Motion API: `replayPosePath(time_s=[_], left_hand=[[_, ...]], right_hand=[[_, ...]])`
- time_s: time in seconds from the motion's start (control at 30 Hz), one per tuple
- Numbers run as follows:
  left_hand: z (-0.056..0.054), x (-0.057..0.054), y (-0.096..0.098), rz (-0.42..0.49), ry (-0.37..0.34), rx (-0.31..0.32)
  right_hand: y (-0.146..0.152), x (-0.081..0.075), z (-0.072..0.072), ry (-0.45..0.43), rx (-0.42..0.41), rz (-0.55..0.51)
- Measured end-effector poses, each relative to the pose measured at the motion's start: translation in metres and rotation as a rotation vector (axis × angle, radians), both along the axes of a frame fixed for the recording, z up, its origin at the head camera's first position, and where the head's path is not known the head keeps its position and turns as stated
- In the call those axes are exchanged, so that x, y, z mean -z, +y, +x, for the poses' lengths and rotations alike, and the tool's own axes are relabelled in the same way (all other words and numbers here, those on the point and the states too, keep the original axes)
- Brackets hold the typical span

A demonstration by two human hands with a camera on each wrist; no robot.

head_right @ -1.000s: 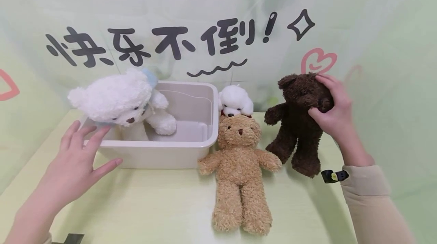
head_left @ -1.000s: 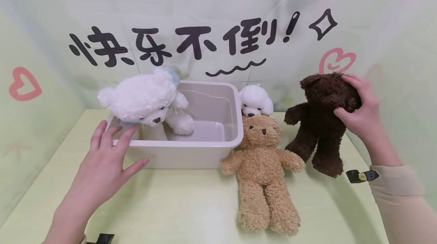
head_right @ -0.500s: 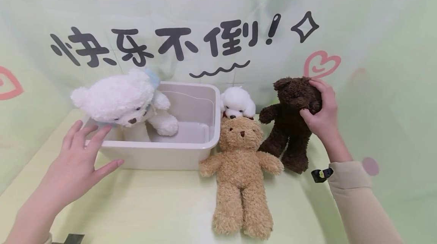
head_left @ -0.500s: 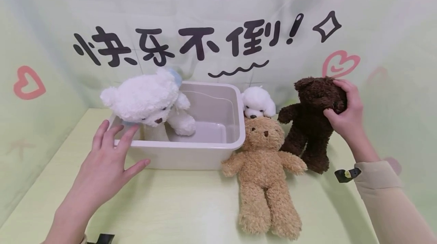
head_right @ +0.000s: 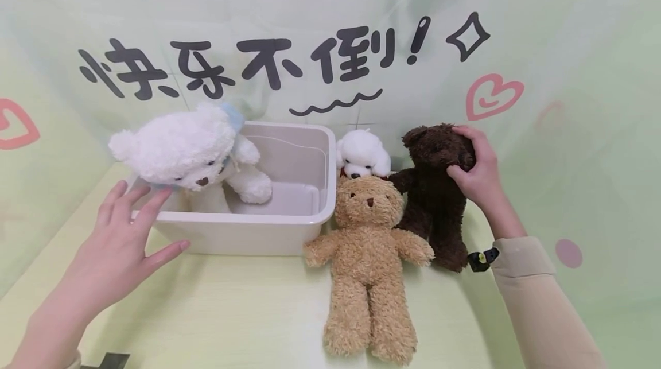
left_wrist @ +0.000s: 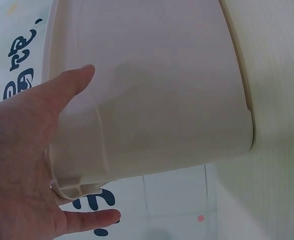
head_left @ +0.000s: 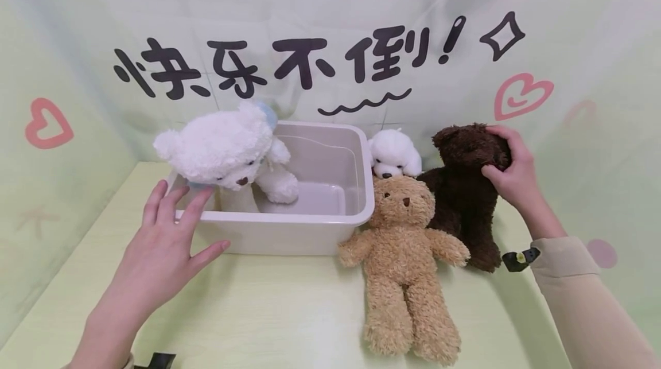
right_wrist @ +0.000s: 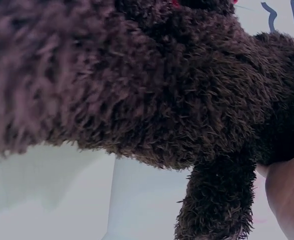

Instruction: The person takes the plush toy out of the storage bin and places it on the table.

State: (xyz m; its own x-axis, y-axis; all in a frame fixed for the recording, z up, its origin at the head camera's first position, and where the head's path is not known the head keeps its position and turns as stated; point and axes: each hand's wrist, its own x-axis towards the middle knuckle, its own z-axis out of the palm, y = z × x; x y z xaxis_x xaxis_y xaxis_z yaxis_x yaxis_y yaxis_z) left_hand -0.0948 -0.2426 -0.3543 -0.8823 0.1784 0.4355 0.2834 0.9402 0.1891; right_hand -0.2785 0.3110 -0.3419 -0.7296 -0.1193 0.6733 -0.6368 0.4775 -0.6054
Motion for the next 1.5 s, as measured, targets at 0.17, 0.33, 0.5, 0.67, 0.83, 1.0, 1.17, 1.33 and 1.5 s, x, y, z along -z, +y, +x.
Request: replayPosePath(time_s=[0.17,0.33,0.5,0.67,0.83,1.0,1.17,1.33,1.5], left_hand=[[0.001,0.001,0.001,0.001,0.002,0.004],[0.000,0.001,0.001,0.001,0.009,0.004],[-0.001,0.000,0.001,-0.003,0.013,0.007],[0.000,0.001,0.000,0.001,0.020,0.004],[-0.001,0.002,0.000,0.000,0.030,0.004],[-0.001,0.002,0.001,-0.006,0.034,0.001],[-0.001,0.002,0.001,-0.007,0.021,-0.005],[-0.001,0.002,0.002,-0.005,0.007,-0.006],[-0.001,0.003,0.001,-0.008,0.015,-0.002]], right_hand=[[0.013,0.015,-0.010,-0.103,0.015,0.073],[0.017,0.021,-0.012,-0.188,-0.008,0.116],[0.019,0.021,-0.012,-0.267,-0.041,0.174],[0.022,0.021,-0.017,-0.270,-0.096,0.276],[0.027,0.024,-0.022,-0.261,-0.115,0.312],[0.031,0.023,-0.019,-0.346,-0.122,0.320],[0.032,0.021,-0.018,-0.377,-0.143,0.351],[0.033,0.021,-0.021,-0.314,-0.177,0.367],[0.034,0.021,-0.022,-0.240,-0.177,0.358]])
